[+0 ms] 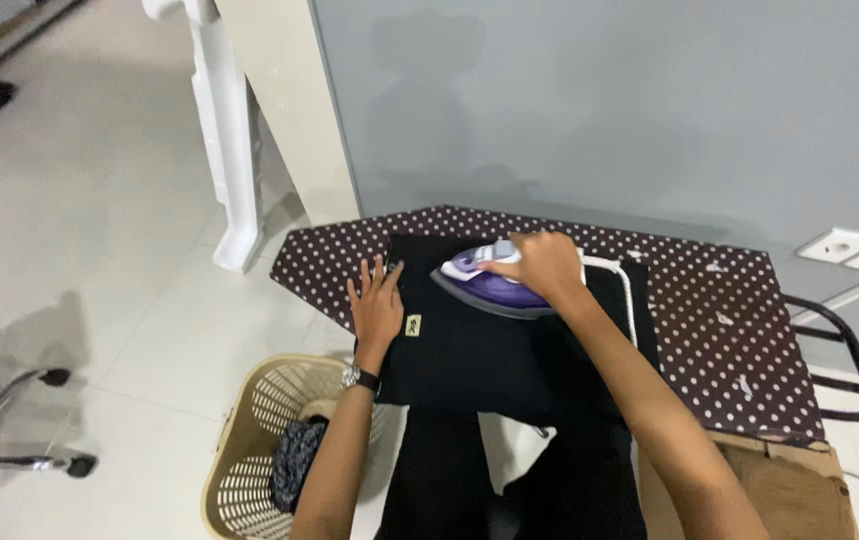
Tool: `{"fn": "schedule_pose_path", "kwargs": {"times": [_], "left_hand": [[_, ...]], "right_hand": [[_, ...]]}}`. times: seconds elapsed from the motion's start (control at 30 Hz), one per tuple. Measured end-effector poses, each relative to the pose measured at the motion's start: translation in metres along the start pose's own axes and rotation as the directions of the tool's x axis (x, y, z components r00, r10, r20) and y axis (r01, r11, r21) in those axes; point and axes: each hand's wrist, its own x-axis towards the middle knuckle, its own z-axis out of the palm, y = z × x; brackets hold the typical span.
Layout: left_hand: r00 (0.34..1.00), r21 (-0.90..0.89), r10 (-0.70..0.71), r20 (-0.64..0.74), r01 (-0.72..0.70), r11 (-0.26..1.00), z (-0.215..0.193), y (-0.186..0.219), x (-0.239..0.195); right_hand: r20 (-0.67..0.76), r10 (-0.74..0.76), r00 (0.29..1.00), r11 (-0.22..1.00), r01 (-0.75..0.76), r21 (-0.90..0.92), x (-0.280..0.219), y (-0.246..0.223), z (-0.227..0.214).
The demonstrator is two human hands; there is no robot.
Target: The person irons a pair of black shorts by hand on an ironing board, folding and flattening the fabric between passes with the iron.
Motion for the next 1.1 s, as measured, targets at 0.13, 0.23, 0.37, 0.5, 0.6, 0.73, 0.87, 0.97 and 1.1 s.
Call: {"fn": "schedule_pose_path", "kwargs": {"times": [0.13, 0.23, 0.37, 0.5, 0.6, 0.73, 0.87, 0.97, 1.1], "left_hand": [[1.0, -0.028, -0.029, 0.009, 0.029, 0.999, 0.0, -0.002, 0.0], [0.999, -0.048, -0.023, -0.029, 0.022, 0.999, 0.005, -0.003, 0.001], [0.998, -0.051, -0.034, 0.058, 0.037, 0.998, -0.006, -0.001, 0.002], [0.998, -0.002, 0.0, 0.064, 0.0, 1.0, -0.005, 0.0, 0.004], [0.998, 0.059, -0.015, 0.059, 0.011, 0.998, -0.008, 0.006, -0.002], [1.0, -0.044, -0.024, -0.002, 0.024, 0.999, 0.011, -0.006, 0.0], [1.0, -0.044, -0.018, -0.02, 0.017, 0.999, 0.015, -0.009, 0.0], [0.997, -0.008, -0.007, -0.079, 0.007, 1.0, 0.011, -0.002, -0.001], [0.994, -0.026, -0.029, -0.109, 0.026, 0.999, -0.001, 0.01, -0.004]], "right_hand": [[0.083, -0.07, 0.994, 0.996, 0.065, 0.058, -0.011, -0.03, 0.014], [-0.011, 0.083, 0.997, 0.996, -0.082, 0.041, 0.003, -0.035, 0.031], [0.045, 0.122, 0.991, 0.992, -0.123, 0.018, 0.021, -0.023, 0.045], [0.114, 0.051, 0.992, 0.995, -0.06, 0.077, 0.021, -0.016, 0.041], [0.147, 0.171, 0.974, 0.985, -0.174, 0.006, 0.016, 0.005, 0.051], [0.154, 0.311, 0.938, 0.949, -0.296, -0.112, -0.016, 0.041, 0.031], [0.073, 0.395, 0.916, 0.899, -0.369, -0.238, -0.062, 0.092, 0.023], [0.036, 0.473, 0.88, 0.84, -0.439, -0.317, -0.09, 0.126, 0.011], [0.008, 0.544, 0.839, 0.77, -0.495, -0.402, -0.121, 0.153, -0.01]]}}
